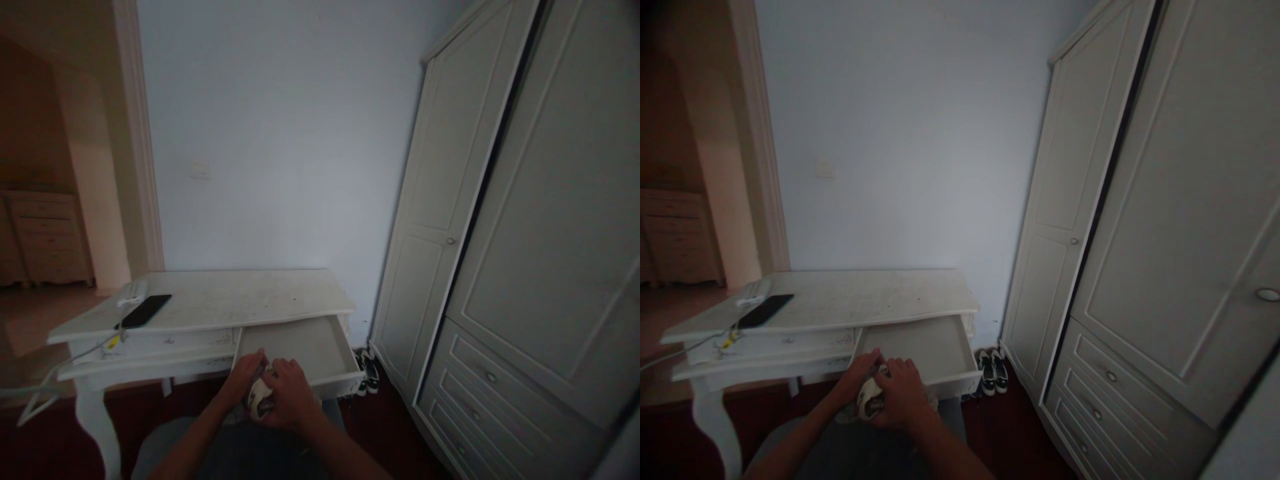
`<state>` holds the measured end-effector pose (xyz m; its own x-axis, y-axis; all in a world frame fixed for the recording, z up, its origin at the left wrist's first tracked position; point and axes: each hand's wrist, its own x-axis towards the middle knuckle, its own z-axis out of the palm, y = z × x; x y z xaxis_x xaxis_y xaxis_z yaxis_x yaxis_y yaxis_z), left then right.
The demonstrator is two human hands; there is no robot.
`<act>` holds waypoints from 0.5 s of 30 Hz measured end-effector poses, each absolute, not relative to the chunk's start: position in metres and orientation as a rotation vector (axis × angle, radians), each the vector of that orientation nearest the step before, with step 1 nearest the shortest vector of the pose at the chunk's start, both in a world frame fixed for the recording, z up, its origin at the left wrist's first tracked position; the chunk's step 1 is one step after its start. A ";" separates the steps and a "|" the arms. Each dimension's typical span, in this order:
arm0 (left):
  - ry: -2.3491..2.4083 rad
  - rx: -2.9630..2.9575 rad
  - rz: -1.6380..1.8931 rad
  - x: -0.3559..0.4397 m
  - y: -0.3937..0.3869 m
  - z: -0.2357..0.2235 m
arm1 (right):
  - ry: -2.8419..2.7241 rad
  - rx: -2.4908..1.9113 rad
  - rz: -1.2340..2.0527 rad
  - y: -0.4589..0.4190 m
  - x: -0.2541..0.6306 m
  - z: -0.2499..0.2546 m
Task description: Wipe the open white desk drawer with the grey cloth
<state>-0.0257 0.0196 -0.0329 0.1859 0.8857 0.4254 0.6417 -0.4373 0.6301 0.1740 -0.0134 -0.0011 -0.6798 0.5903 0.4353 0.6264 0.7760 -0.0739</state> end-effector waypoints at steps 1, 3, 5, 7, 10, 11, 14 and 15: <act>1.444 2.122 1.102 -0.023 0.018 -0.029 | -2.540 -0.888 -0.143 -0.013 0.175 -0.006; 1.443 2.020 1.072 -0.017 0.014 -0.020 | -2.554 -0.834 -0.188 -0.012 0.177 -0.016; 1.449 1.936 1.049 -0.012 0.010 -0.011 | -2.558 -0.793 -0.211 -0.010 0.179 -0.023; 1.453 1.908 1.034 -0.008 0.008 -0.005 | -2.579 -0.741 -0.225 -0.007 0.181 -0.025; 1.484 1.909 1.036 -0.006 0.006 0.000 | -2.632 -0.651 -0.232 -0.005 0.183 -0.019; 1.489 1.908 1.024 -0.005 0.006 0.001 | -2.653 -0.607 -0.233 -0.005 0.183 -0.016; 1.500 1.886 0.997 -0.003 0.003 0.001 | -2.724 -0.324 -0.320 -0.006 0.177 -0.015; 1.509 1.877 1.002 -0.002 0.002 0.001 | -2.727 -0.205 -0.382 -0.007 0.172 -0.020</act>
<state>-0.0020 0.0017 0.0014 0.1023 0.9700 0.2203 0.5794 -0.2382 0.7795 0.1723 -0.0065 -0.0196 -0.9180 0.0899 0.3862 0.1925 0.9525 0.2359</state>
